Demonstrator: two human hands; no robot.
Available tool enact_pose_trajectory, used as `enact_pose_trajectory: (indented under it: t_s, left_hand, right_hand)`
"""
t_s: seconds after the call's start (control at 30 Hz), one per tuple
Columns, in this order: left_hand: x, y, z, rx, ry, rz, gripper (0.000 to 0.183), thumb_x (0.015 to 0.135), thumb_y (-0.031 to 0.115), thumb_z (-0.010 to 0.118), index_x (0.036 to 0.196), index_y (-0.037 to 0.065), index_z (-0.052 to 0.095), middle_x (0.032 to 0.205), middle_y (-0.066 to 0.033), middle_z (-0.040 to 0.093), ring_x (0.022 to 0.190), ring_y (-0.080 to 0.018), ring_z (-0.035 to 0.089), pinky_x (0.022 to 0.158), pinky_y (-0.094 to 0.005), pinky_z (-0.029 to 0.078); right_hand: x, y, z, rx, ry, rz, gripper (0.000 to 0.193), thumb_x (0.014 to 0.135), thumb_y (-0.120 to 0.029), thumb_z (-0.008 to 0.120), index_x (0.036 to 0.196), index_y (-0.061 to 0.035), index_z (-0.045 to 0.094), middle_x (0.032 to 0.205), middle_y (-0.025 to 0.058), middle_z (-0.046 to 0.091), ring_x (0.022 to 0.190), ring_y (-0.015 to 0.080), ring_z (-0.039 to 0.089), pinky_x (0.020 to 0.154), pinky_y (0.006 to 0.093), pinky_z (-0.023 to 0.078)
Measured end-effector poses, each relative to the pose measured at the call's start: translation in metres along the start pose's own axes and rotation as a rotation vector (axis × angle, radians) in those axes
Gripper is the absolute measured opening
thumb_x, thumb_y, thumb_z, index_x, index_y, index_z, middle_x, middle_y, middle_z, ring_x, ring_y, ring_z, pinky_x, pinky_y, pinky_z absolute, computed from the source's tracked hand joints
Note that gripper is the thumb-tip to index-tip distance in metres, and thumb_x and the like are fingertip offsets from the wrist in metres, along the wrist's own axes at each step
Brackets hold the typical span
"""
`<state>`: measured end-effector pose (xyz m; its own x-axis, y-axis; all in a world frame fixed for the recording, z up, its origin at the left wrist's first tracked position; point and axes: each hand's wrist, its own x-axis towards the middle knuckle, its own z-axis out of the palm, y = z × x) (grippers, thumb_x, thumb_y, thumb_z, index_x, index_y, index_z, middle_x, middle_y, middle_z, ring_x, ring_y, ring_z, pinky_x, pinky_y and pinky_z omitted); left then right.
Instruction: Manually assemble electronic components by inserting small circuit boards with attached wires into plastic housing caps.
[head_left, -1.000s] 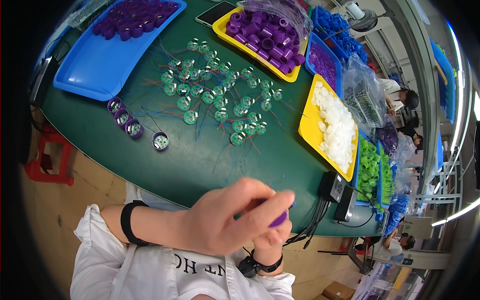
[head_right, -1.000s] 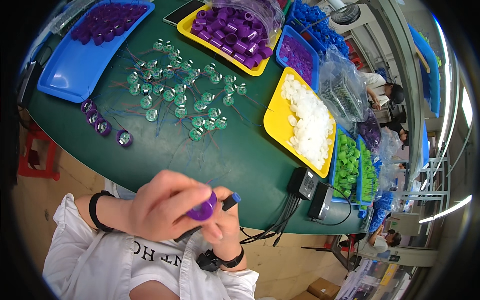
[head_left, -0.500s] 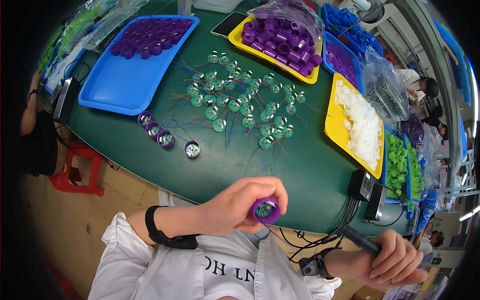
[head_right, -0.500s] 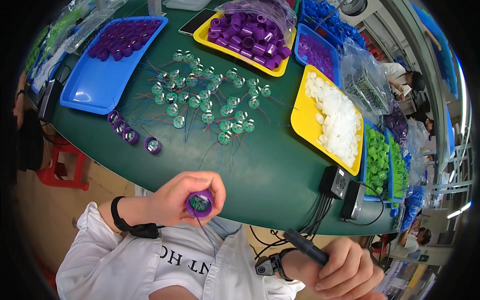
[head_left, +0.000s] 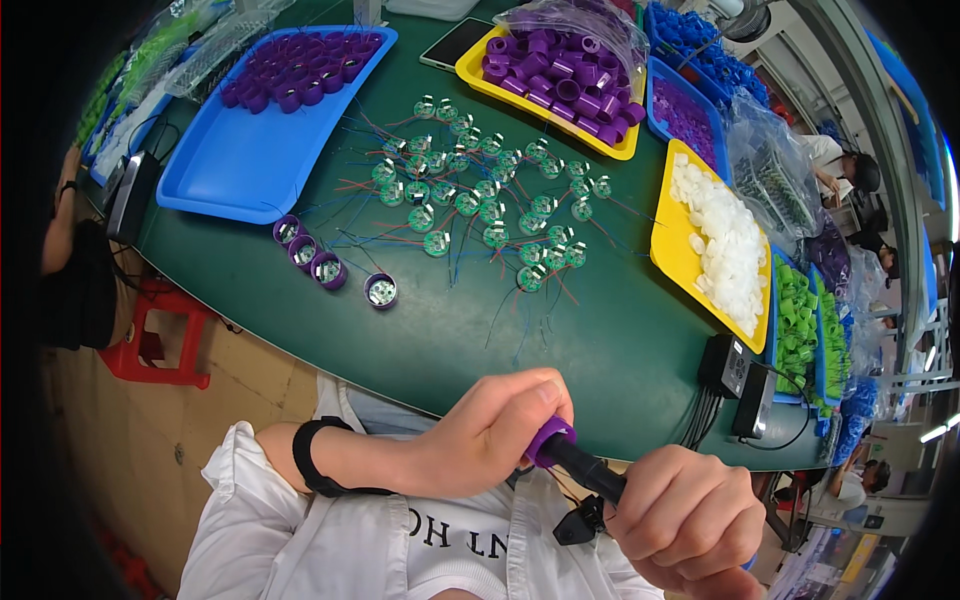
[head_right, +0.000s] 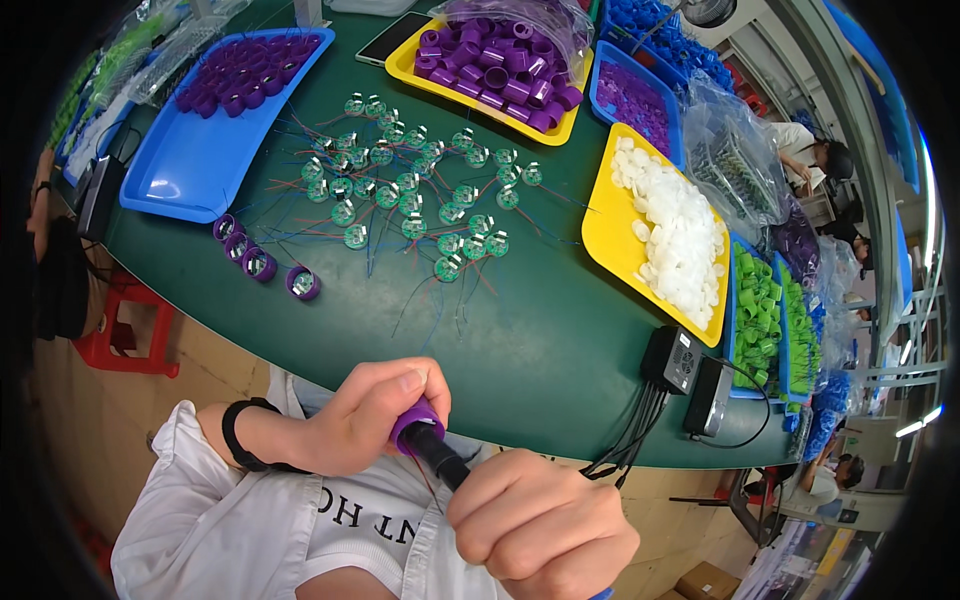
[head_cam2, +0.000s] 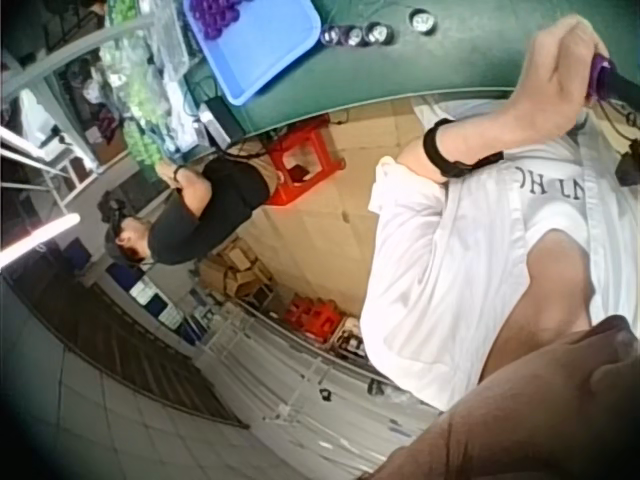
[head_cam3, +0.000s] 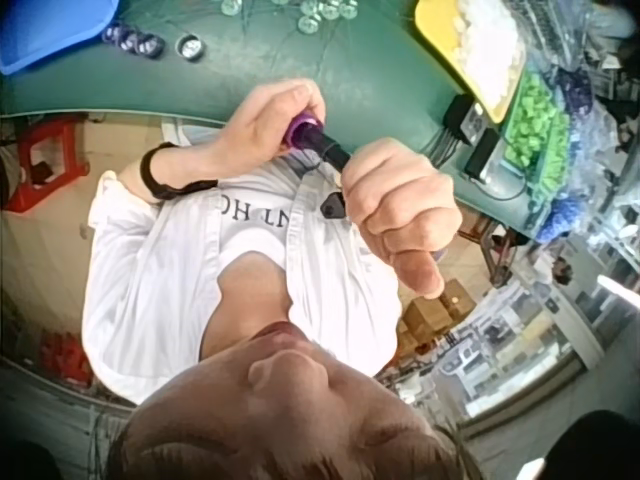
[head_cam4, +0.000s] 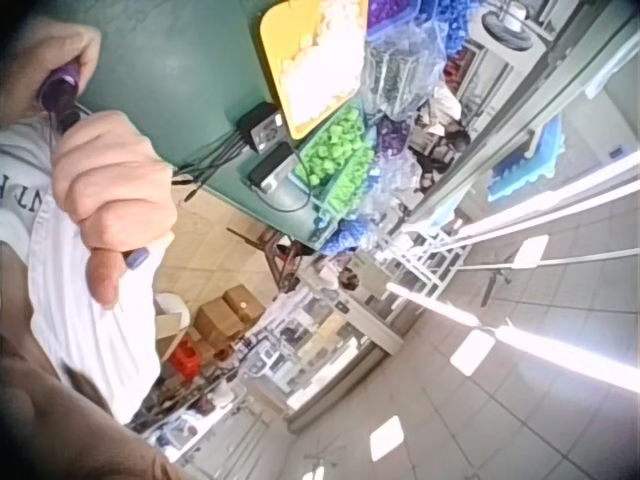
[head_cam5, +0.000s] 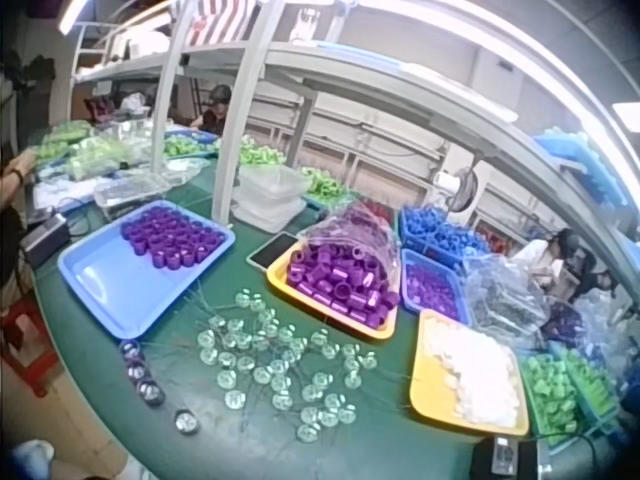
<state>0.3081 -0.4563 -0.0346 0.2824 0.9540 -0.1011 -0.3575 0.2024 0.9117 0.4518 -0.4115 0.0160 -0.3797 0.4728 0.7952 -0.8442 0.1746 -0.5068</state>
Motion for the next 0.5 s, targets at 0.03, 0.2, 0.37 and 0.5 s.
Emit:
enact_pose_trajectory:
  t_s: [0.03,0.2,0.37,0.5]
  left_hand:
    - [0.0,-0.001,0.001,0.029,0.008,0.026,0.042,0.096,0.033,0.027,0.079,0.002,0.051,0.063,0.0005,0.044,0.051,-0.0044,0.037,0.046,-0.0208,0.03]
    - [0.0,-0.011,0.009,0.077,0.183,0.067,0.04,0.095,0.03,0.028,0.077,0.002,0.05,0.062,-0.0005,0.046,0.051,-0.0051,0.038,0.045,-0.0216,0.03]
    - [0.012,-0.035,0.007,0.03,0.305,0.0,0.038,0.094,0.029,0.031,0.076,0.002,0.05,0.061,-0.0005,0.045,0.05,-0.0055,0.038,0.044,-0.0227,0.03]
    - [0.015,-0.045,0.0,0.076,0.386,0.117,0.036,0.094,0.027,0.031,0.075,0.002,0.05,0.059,-0.0002,0.043,0.048,-0.0056,0.038,0.043,-0.0226,0.03]
  right_hand:
    - [0.001,0.004,0.005,-0.002,0.001,0.0,0.03,0.068,0.016,0.042,0.05,-0.0026,0.028,0.045,0.0047,0.027,0.032,0.0153,0.027,0.032,0.0276,0.018]
    - [-0.002,0.02,0.005,-0.184,0.058,0.015,0.046,0.092,-0.023,0.051,0.052,-0.0091,0.032,0.039,-0.0014,0.033,0.026,0.0097,0.032,0.025,0.0224,0.023]
    - [-0.017,0.027,-0.011,-0.21,0.073,0.162,0.029,0.082,-0.003,0.058,0.059,-0.0016,0.04,0.051,0.0048,0.038,0.041,0.021,0.041,0.039,0.0331,0.034]
    - [-0.023,0.032,-0.015,-0.237,0.142,0.27,0.025,0.082,-0.003,0.057,0.062,-0.0019,0.042,0.053,0.0054,0.043,0.043,0.0219,0.043,0.043,0.0346,0.038]
